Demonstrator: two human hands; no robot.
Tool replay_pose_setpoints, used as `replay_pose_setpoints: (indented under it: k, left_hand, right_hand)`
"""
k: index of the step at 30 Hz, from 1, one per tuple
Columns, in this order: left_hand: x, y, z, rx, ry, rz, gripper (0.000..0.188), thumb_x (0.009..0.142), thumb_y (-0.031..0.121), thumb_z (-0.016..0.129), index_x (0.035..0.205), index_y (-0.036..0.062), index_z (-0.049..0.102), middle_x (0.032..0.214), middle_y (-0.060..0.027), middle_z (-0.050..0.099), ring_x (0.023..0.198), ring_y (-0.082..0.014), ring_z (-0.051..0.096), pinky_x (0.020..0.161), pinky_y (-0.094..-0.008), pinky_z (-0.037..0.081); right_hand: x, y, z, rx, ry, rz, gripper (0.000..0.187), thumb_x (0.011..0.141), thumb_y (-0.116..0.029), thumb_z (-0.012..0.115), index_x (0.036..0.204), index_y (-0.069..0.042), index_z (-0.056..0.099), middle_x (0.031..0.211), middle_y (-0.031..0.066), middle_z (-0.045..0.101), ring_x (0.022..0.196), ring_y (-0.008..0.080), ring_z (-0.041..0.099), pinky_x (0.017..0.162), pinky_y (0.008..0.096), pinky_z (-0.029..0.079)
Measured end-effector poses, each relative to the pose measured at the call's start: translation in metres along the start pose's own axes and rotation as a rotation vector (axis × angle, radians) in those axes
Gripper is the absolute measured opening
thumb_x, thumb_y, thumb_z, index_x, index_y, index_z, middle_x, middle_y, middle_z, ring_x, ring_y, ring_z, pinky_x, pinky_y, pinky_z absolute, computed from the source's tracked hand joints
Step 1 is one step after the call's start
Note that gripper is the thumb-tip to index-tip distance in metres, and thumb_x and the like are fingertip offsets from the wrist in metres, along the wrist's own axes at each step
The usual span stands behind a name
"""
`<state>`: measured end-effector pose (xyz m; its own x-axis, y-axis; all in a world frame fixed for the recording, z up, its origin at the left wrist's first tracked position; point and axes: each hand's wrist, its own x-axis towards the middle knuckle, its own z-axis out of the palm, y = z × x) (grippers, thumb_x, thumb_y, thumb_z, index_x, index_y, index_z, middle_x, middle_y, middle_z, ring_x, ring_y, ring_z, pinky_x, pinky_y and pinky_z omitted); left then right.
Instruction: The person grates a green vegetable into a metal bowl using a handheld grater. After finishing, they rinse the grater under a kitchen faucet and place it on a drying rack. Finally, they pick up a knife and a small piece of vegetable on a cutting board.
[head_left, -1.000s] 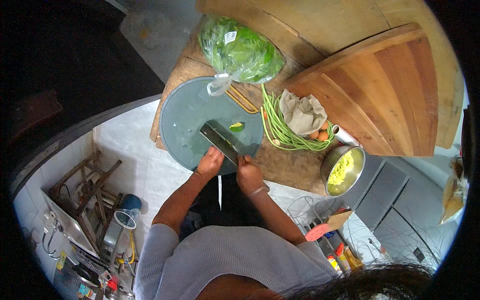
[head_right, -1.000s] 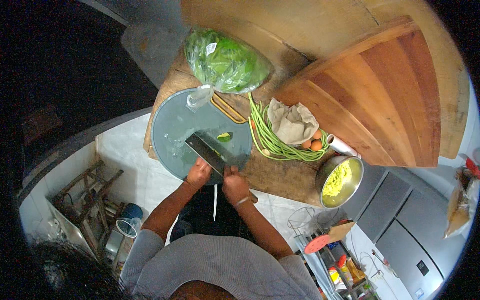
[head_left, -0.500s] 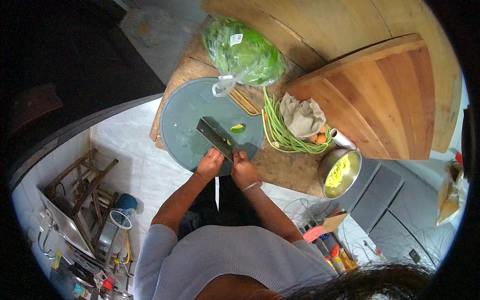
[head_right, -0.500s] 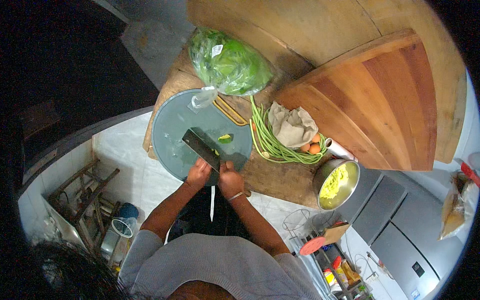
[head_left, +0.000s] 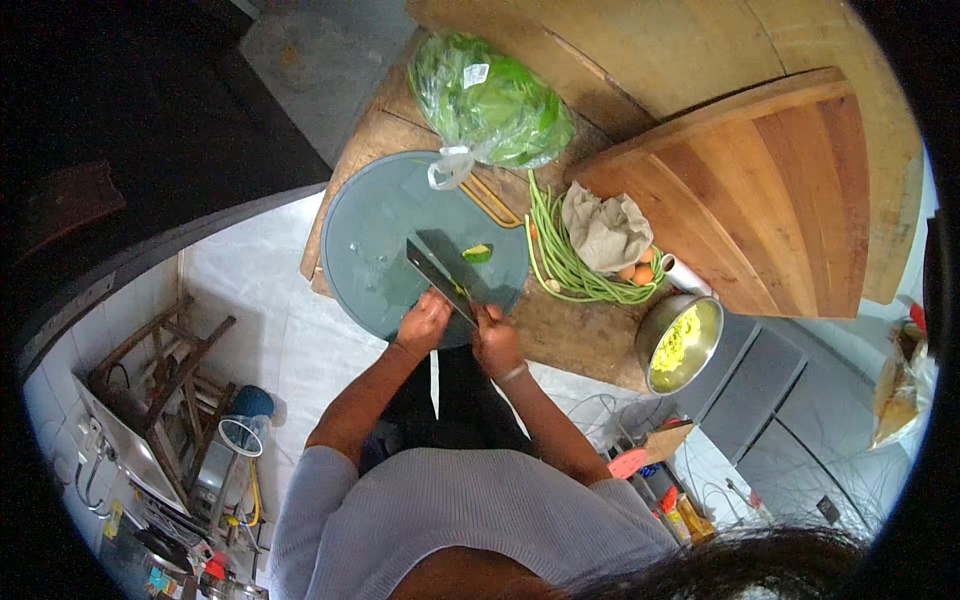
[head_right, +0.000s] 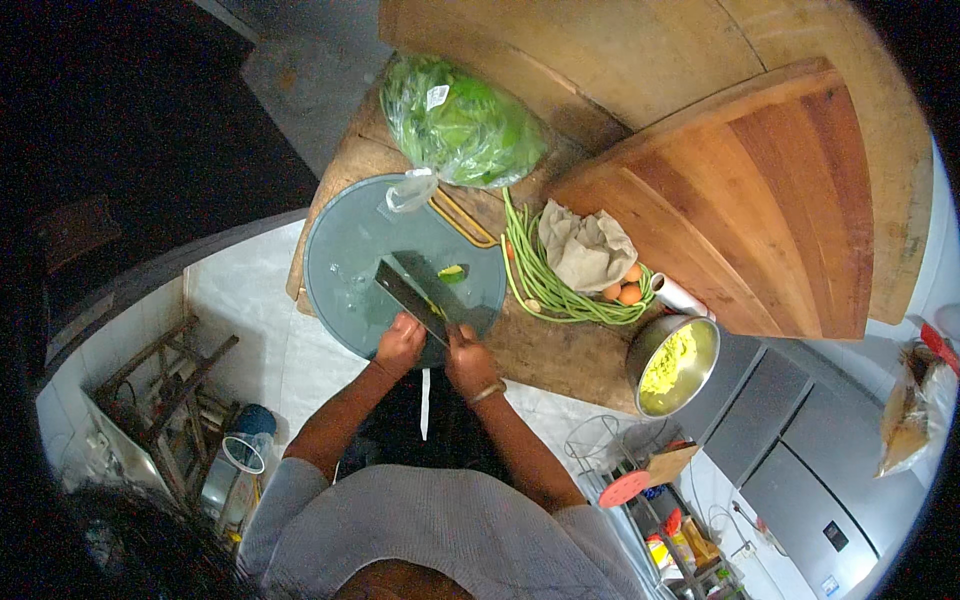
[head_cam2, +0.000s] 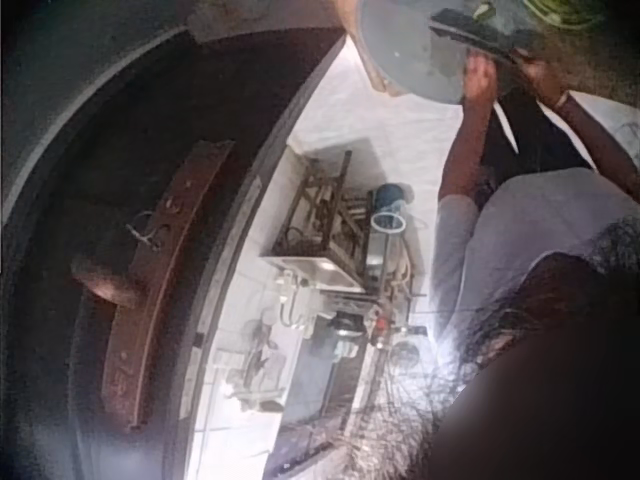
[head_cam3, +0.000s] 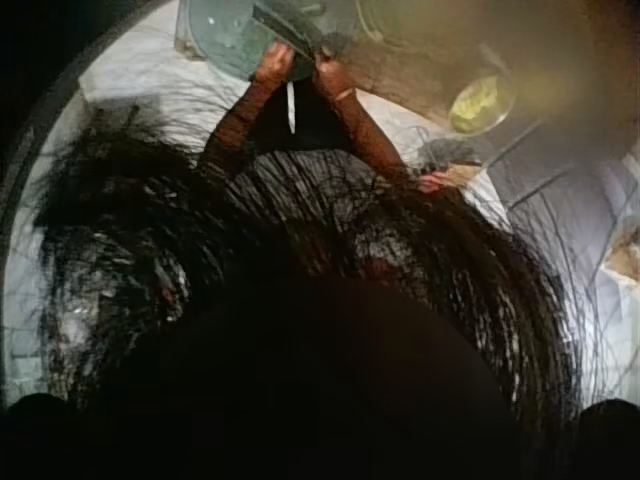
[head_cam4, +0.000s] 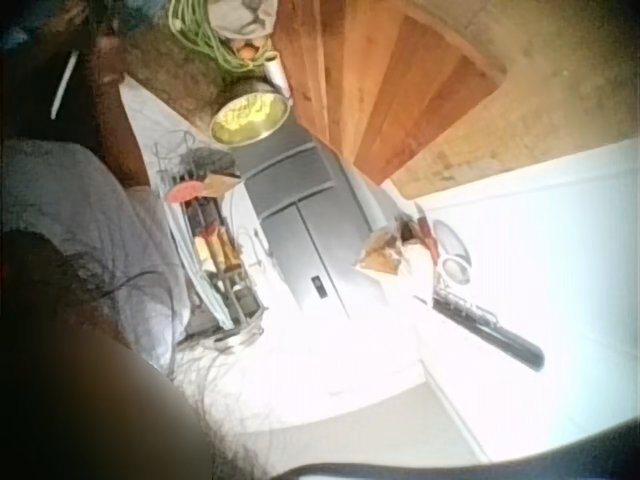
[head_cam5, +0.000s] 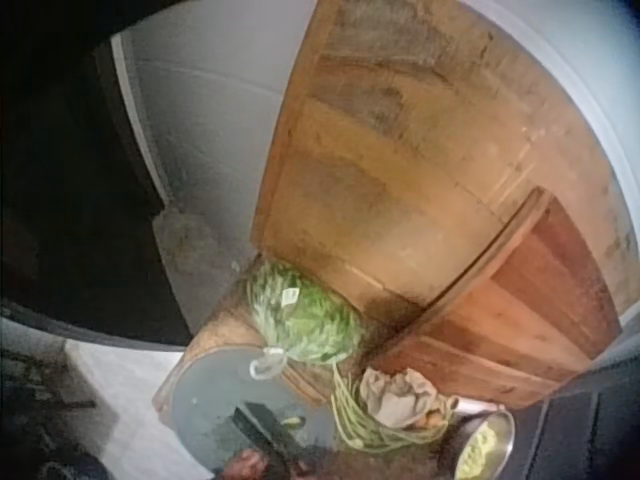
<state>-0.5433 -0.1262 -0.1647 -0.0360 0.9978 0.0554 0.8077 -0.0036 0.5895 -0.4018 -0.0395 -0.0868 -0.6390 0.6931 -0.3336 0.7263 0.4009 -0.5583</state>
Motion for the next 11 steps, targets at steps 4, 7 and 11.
replay_pose_setpoints:
  k: [4, 7, 11]
  left_hand:
    - [0.003, 0.001, -0.001, -0.014, 0.06, 0.037, 0.028, 0.071, 0.008, 0.052, 0.097, 0.0004, 0.059, 0.106, -0.0105, 0.054, 0.104, -0.0283, 0.051, 0.085, -0.0319, 0.046]
    - [0.0, 0.0, 0.004, 0.012, 0.032, 0.027, 0.027, 0.071, 0.008, 0.053, 0.097, 0.0004, 0.059, 0.107, -0.0106, 0.053, 0.104, -0.0275, 0.051, 0.084, -0.0321, 0.047]
    - [-0.004, -0.003, 0.004, -0.004, 0.002, 0.018, 0.028, 0.072, 0.008, 0.054, 0.098, 0.0012, 0.059, 0.108, -0.0105, 0.053, 0.106, -0.0277, 0.05, 0.084, -0.032, 0.047]
  right_hand:
    - [-0.011, 0.005, -0.003, -0.072, -0.098, 0.008, 0.031, 0.073, -0.002, 0.052, 0.104, 0.0, 0.054, 0.091, 0.0206, 0.056, 0.072, 0.0374, 0.057, 0.063, 0.0436, 0.049]
    - [-0.001, -0.007, 0.0, -0.075, -0.117, 0.084, 0.033, 0.073, -0.003, 0.052, 0.106, -0.001, 0.054, 0.092, 0.0207, 0.055, 0.074, 0.0381, 0.057, 0.065, 0.044, 0.049]
    - [-0.001, 0.004, 0.016, 0.035, 0.011, 0.052, 0.032, 0.075, -0.004, 0.051, 0.107, -0.001, 0.054, 0.094, 0.0217, 0.055, 0.079, 0.0386, 0.057, 0.068, 0.043, 0.049]
